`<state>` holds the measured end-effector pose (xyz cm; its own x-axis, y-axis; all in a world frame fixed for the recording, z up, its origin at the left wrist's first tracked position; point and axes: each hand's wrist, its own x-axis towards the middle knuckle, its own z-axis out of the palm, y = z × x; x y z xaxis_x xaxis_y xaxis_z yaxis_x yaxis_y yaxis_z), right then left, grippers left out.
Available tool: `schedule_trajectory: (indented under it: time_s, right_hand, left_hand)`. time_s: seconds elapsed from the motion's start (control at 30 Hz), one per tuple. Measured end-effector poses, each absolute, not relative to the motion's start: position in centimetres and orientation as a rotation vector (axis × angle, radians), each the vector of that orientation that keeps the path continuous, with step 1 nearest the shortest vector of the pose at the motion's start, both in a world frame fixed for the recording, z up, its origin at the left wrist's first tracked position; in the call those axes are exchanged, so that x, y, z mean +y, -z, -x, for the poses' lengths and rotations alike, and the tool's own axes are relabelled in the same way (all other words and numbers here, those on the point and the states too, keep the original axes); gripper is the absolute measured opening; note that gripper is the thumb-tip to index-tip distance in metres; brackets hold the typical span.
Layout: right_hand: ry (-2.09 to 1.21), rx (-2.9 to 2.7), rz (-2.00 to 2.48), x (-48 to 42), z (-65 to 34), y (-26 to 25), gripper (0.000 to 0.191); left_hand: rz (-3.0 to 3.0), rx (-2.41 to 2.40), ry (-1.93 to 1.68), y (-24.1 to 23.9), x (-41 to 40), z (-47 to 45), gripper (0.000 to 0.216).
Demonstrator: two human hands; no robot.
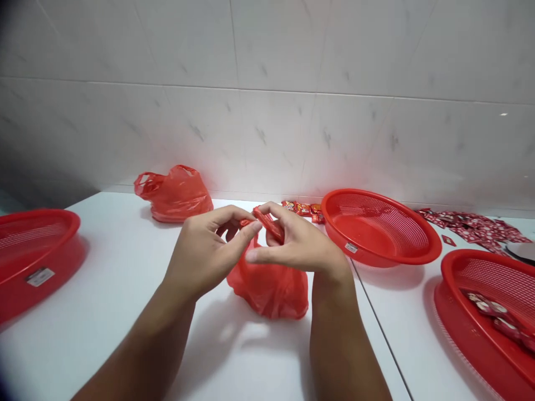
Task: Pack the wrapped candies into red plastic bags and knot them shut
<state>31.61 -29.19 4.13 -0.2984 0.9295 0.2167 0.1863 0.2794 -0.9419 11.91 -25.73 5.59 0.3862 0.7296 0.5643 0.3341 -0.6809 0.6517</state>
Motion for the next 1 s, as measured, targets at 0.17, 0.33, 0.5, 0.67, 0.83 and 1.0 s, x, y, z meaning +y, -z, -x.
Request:
schedule_trajectory:
  time_s: [0.17, 0.33, 0.5, 0.67, 0.83, 1.0]
  right_hand:
    - [-0.925, -1.836, 1.163, -29.5, -30.6, -4.4, 0.041]
    - [-0.866, -1.953, 1.247, -28.7, -29.1, -3.9, 0.016]
    - [-1.020, -1.774, 1.252, -28.6, -30.4, -3.6, 0.040]
    - [-1.081, -1.619, 1.193, -28.4, -31.0, -3.7, 0.052]
    - [-1.086, -1.485, 1.137, -27.7, -31.3, -3.5, 0.053]
    - [-1.104, -1.622, 1.033, -28.1, -32.3, -3.9, 0.047]
  left_hand:
    - [-2.181, 0.773, -1.223, -6.1, -26.5, -11.2, 0.011]
    - [-2.319, 0.645, -1.103, -5.9, -27.0, -11.1, 0.009]
    - [-2.342, 0.757, -1.017, -5.9, -24.5, -9.8, 0.031]
    - [-2.353, 0.720, -0.913, -5.6, -21.9, -9.5, 0.015]
    - [-2.339, 0.678, -0.830, -5.8, -22.2, -9.5, 0.017]
    - [-2.175, 0.492, -0.672, -5.5, -22.5, -10.1, 0.058]
